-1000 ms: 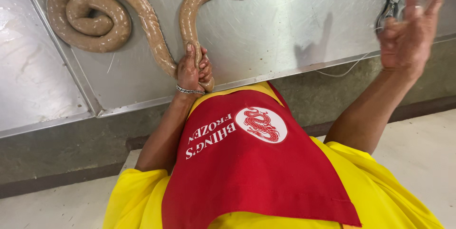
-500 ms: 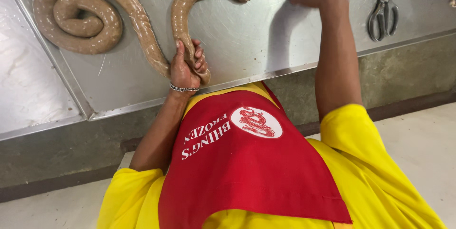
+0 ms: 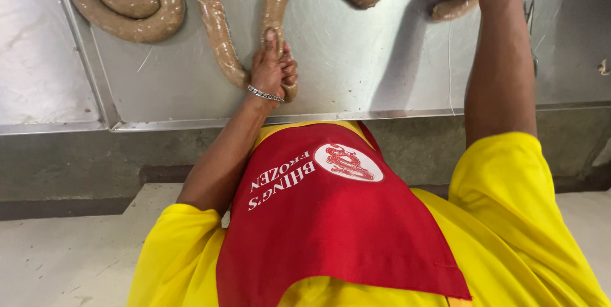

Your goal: The person ties lengths of sausage casing filled with meat using white string, occasionally using shears to cut the string as they form individual links on a metal table.

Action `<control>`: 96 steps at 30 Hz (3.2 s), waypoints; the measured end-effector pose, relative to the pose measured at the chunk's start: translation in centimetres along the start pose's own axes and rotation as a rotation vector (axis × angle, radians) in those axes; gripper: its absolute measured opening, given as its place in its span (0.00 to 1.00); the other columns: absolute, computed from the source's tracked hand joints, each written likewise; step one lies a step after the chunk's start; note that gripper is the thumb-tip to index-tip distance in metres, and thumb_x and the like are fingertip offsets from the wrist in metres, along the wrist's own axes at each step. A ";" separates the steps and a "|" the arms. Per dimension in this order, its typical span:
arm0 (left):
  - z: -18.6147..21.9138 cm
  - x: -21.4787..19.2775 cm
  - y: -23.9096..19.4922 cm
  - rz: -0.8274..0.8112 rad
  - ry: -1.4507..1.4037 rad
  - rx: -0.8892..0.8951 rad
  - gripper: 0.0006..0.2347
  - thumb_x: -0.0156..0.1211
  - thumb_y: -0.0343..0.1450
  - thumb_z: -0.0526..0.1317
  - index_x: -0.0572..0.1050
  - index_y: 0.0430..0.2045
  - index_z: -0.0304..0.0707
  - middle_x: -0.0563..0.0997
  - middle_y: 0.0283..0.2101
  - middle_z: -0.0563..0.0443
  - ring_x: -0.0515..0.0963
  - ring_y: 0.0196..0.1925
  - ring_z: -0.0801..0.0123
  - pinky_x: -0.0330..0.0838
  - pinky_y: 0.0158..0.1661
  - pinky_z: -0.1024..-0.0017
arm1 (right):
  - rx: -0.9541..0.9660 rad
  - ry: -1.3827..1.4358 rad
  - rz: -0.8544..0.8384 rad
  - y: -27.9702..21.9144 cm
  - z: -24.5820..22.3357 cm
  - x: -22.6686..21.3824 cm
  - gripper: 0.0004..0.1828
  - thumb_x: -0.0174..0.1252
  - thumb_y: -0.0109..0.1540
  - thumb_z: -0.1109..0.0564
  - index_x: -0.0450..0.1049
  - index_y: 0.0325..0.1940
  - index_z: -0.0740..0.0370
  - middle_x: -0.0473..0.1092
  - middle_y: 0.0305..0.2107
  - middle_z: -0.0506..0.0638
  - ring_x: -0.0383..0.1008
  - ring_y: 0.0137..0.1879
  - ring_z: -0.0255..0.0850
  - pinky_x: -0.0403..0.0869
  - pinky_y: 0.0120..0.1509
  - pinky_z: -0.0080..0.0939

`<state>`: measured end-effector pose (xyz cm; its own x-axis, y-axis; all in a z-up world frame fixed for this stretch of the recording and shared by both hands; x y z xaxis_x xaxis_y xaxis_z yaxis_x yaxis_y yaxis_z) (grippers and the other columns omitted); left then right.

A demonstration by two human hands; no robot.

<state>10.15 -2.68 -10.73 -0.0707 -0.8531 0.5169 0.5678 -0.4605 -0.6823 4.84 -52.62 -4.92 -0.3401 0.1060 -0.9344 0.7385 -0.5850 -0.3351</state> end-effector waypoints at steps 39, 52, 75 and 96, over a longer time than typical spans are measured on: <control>4.9 1.9 3.5 -0.297 -0.141 -0.198 0.19 0.54 0.77 0.56 0.70 0.33 0.37 0.65 0.24 0.58 0.61 0.21 0.81 0.58 0.23 0.82 | -0.729 1.235 -0.030 -25.2 -36.3 3.9 0.26 0.55 0.70 0.37 0.73 0.41 0.66 0.72 0.29 0.56 0.73 0.32 0.44 0.72 0.38 0.46; 5.5 1.3 1.6 -0.155 -0.006 -0.055 0.27 0.56 0.70 0.66 0.73 0.32 0.36 0.63 0.18 0.61 0.59 0.16 0.81 0.51 0.17 0.79 | -0.786 0.928 0.276 -25.2 -36.7 1.6 0.04 0.60 0.65 0.61 0.74 0.39 0.65 0.72 0.31 0.60 0.74 0.37 0.53 0.74 0.41 0.53; 4.2 0.0 -0.5 -0.145 0.579 0.119 0.23 0.50 0.74 0.63 0.71 0.27 0.39 0.64 0.18 0.60 0.63 0.16 0.81 0.57 0.16 0.78 | -0.258 0.899 -0.131 -25.9 -25.7 0.7 0.43 0.75 0.51 0.44 0.68 0.65 0.59 0.68 0.47 0.53 0.71 0.45 0.42 0.77 0.44 0.44; 4.0 -2.1 -1.1 -0.183 0.264 0.171 0.21 0.47 0.78 0.58 0.63 0.25 0.41 0.62 0.20 0.59 0.60 0.19 0.78 0.55 0.19 0.77 | -0.169 2.408 0.072 -28.6 -10.3 -1.4 0.04 0.60 0.66 0.59 0.76 0.35 0.56 0.78 0.46 0.47 0.77 0.45 0.38 0.74 0.34 0.36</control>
<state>12.95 0.62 -8.99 -0.3807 -0.8043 0.4562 0.6533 -0.5831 -0.4828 -9.84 -27.75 4.74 0.5632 0.5171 0.6446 0.7764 -0.5982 -0.1985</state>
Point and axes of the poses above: each hand's wrist, its own y-axis towards the middle knuckle, its own x-axis out of the palm, z = x × y, the point moved 10 cm from there along y, towards the middle knuckle
